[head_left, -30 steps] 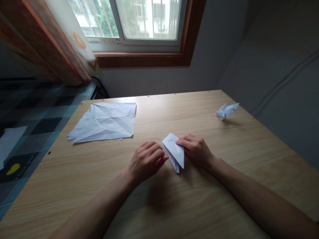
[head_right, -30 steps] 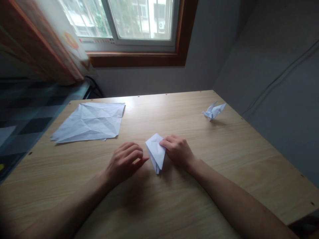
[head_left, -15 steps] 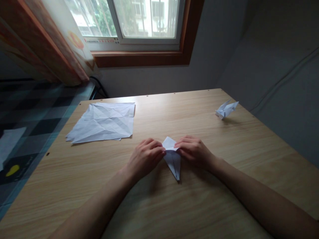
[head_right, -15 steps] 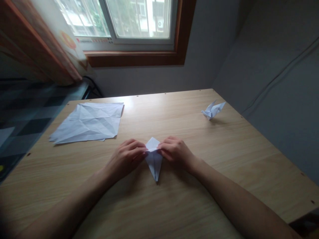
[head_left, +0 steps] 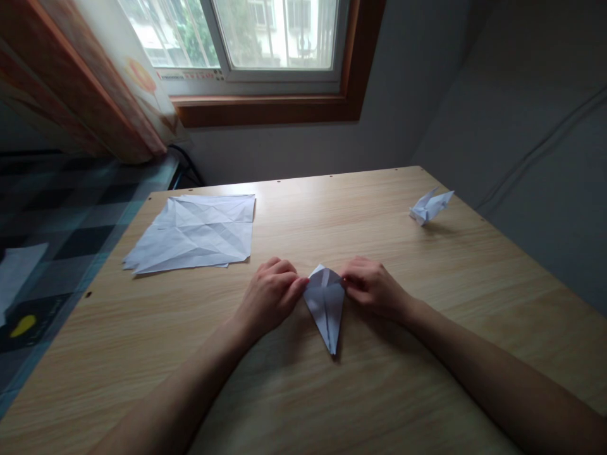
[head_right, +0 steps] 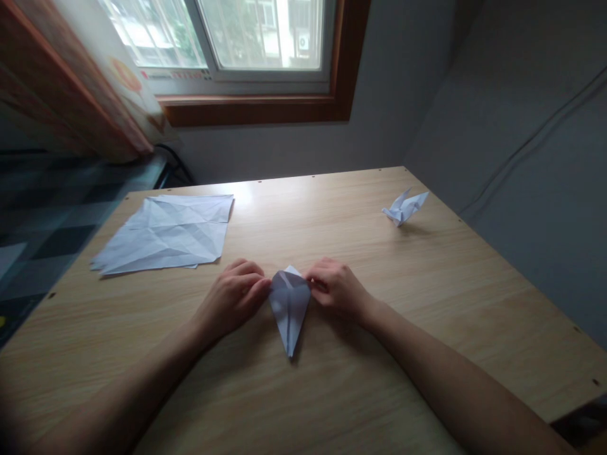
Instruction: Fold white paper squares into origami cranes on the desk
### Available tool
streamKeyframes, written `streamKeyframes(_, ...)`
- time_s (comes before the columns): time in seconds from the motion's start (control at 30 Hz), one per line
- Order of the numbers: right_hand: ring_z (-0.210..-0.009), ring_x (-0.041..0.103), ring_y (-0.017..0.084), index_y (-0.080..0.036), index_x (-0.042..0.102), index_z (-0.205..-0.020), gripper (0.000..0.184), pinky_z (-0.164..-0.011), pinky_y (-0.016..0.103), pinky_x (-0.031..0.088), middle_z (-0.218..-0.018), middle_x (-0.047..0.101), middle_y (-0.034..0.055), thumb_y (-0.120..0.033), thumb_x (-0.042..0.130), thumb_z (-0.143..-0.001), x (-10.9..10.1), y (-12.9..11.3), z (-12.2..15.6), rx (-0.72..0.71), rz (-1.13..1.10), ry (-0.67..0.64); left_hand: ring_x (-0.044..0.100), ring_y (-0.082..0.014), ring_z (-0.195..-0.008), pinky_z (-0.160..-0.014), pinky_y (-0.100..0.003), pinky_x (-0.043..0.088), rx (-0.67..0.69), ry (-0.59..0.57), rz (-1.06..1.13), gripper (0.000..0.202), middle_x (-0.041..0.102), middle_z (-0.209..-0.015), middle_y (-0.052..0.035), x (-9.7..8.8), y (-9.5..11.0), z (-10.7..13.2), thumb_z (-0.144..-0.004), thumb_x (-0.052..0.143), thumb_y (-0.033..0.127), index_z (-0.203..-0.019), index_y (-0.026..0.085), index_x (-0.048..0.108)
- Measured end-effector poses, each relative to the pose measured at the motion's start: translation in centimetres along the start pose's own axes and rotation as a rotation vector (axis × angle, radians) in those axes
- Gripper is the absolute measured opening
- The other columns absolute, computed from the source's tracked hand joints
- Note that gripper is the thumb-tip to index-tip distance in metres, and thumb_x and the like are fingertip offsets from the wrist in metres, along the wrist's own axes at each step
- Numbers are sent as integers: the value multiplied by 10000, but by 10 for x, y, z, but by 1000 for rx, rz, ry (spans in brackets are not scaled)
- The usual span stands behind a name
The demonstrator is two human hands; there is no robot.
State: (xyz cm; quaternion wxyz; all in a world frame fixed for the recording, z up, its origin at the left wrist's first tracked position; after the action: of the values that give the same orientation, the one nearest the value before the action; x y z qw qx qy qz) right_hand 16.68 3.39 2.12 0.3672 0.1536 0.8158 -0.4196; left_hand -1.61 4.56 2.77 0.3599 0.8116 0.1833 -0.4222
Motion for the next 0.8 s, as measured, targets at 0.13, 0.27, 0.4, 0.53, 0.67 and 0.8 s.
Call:
streamKeyframes(0.13, -816, 630, 177, -198, 715, -788, 237, -816, 323, 497, -895, 740, 23, -56, 530, -745, -2, -3, 3, -61, -13, -79, 529, -160, -719, -733, -333, 450, 63, 19, -40, 386, 647, -722, -31, -1, 6, 2, -957, 498, 335, -634, 182, 645)
streamKeyframes(0.27, -875, 613, 216, -167, 670, -777, 187, -817, 360, 479, -936, 713, 80, -327, 619, -859, 3, -16, 4, -20, 171, -114, 526, -193, -765, -745, -360, 424, 195, -7, -200, 377, 650, -775, -46, 3, 14, 6, -866, 604, 514, -695, 179, 638)
streamKeyframes(0.4, -943, 576, 296, -145, 614, -890, 606, -830, 433, 459, -1011, 660, 140, -707, 690, -676, 13, -33, 9, 12, 413, -221, 530, -220, -817, -764, -382, 407, 232, -63, -286, 416, 660, -861, -67, 6, 17, 7, -836, 598, 585, -759, 177, 622)
streamKeyframes(0.53, -996, 552, 309, -147, 580, -965, 733, -888, 457, 437, -1072, 624, 138, -771, 693, -596, 16, -43, 14, 49, 453, -254, 539, -238, -853, -784, -392, 406, 229, -77, -306, 437, 670, -925, -79, 5, 17, 7, -820, 599, 617, -791, 181, 609)
streamKeyframes(0.67, -1038, 538, 325, -142, 580, -982, 744, -930, 475, 416, -1132, 606, 157, -772, 687, -600, 18, -45, 18, 69, 441, -281, 544, -288, -1074, -892, -429, 407, 238, -114, -281, 458, 632, -1225, -116, 9, 13, 8, -830, 605, 596, -1024, 181, 622)
streamKeyframes(0.8, -1116, 512, 339, -129, 588, -1083, 724, -999, 490, 369, -1220, 589, 177, -718, 669, -669, 16, -42, 17, 52, 400, -331, 436, -289, -1320, -1056, -466, 323, 288, -255, -248, 414, 514, -1434, -67, 18, 13, 12, -904, 571, 449, -1265, 249, 545)
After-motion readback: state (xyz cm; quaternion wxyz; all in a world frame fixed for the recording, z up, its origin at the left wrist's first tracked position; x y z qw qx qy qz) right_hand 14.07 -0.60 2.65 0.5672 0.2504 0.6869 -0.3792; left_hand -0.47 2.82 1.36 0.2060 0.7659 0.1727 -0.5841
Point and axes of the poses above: each hand's wrist, its own z-axis away from the middle knuckle, its own x-axis out of the palm, y = z × x, the point moved 6 cm from there along -z, towards the middle knuckle
